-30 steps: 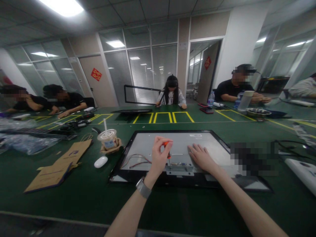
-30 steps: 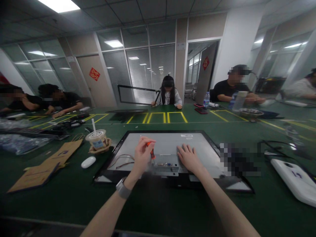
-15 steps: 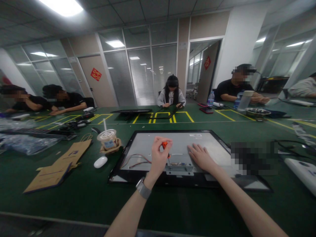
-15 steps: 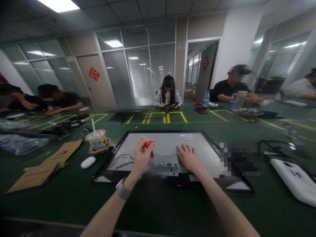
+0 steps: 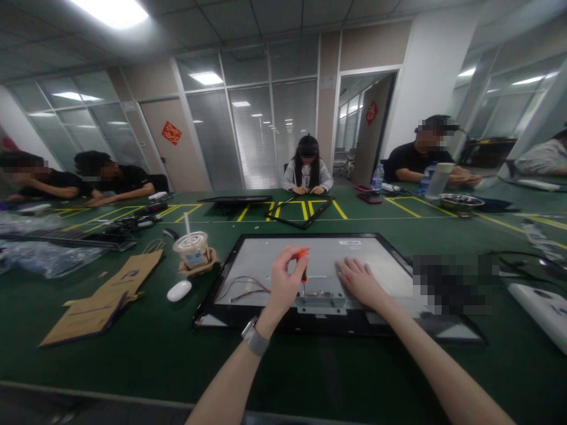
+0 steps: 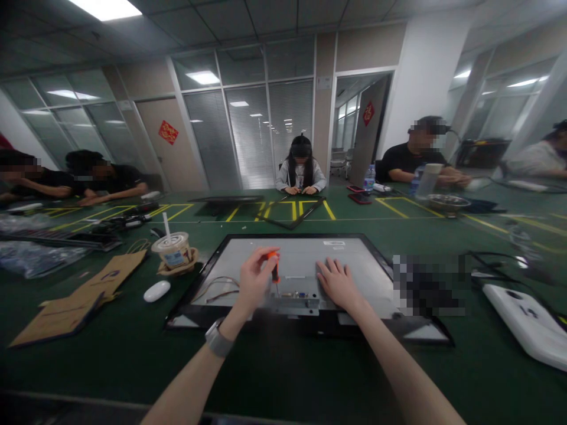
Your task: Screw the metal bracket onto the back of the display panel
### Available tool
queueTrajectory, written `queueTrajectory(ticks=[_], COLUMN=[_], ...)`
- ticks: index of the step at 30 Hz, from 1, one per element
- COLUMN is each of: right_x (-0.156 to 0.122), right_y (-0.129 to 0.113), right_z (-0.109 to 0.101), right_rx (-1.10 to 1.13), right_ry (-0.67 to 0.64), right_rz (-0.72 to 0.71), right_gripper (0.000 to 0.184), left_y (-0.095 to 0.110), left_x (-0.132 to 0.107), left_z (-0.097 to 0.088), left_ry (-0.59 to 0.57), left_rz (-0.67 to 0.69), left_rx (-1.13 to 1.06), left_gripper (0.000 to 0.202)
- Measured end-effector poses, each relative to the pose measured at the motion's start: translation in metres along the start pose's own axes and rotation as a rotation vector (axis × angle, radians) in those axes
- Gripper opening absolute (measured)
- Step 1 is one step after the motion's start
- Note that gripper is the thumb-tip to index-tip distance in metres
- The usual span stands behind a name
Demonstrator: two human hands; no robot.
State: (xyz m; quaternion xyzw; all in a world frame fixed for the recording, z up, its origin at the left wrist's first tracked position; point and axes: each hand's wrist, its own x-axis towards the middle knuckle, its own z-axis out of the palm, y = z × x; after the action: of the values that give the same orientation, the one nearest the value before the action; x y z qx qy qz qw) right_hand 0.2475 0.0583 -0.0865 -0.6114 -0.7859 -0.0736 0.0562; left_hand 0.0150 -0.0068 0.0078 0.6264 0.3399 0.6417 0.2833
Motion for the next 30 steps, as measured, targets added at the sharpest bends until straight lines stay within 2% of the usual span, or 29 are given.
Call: queueTrajectory(ticks=[3,5,9,13,20,26,30], right_x=[0.0001,0.0001,-0.0001,-0.0004,-0.0013,-0.0008,-0.0019], right_y=[0.0003,0.0003,0.0007,0.0010,0.0006,0.0015,0.0002], right_z=[0.0009,0.0011,0.0016,0.0006,-0.0013,-0.0001,-0.0032], right_rx=[-0.014,-0.024,-0.012,0.010,0.001,-0.008,-0.005], right_ry=[0.007,0.008,0.009,0.006,0.004,0.005,-0.006], right_rz=[-0.007,-0.012,-0.010,-0.008,-0.010,-0.013,-0.014], right_gripper=[0.051,0.051,0.052,0.053,0.053,0.053,0.053], left_y=[-0.0009,0.0001,0.0037,0.0027,-0.0036,0.0027,0.0035], left_x=[0.0009,0.0008,0.0004,0.0014,0.0041,0.0008,0.0009], left_z=[-0.0008,-0.0012,-0.0018,-0.0030,-0.0031,-0.0011,-0.0017], left_ry=[0.052,0.056,0.001,-0.034,0.030,-0.004,-0.009], left_rz=[0.061,0.063,0.008,-0.074,0.055,0.015,-0.020], left_rx=[0.068,0.074,-0.008,-0.043,0.072,0.012,0.002], left_gripper=[0.011,0.013,0.028,0.028,0.011,0.030,0.027])
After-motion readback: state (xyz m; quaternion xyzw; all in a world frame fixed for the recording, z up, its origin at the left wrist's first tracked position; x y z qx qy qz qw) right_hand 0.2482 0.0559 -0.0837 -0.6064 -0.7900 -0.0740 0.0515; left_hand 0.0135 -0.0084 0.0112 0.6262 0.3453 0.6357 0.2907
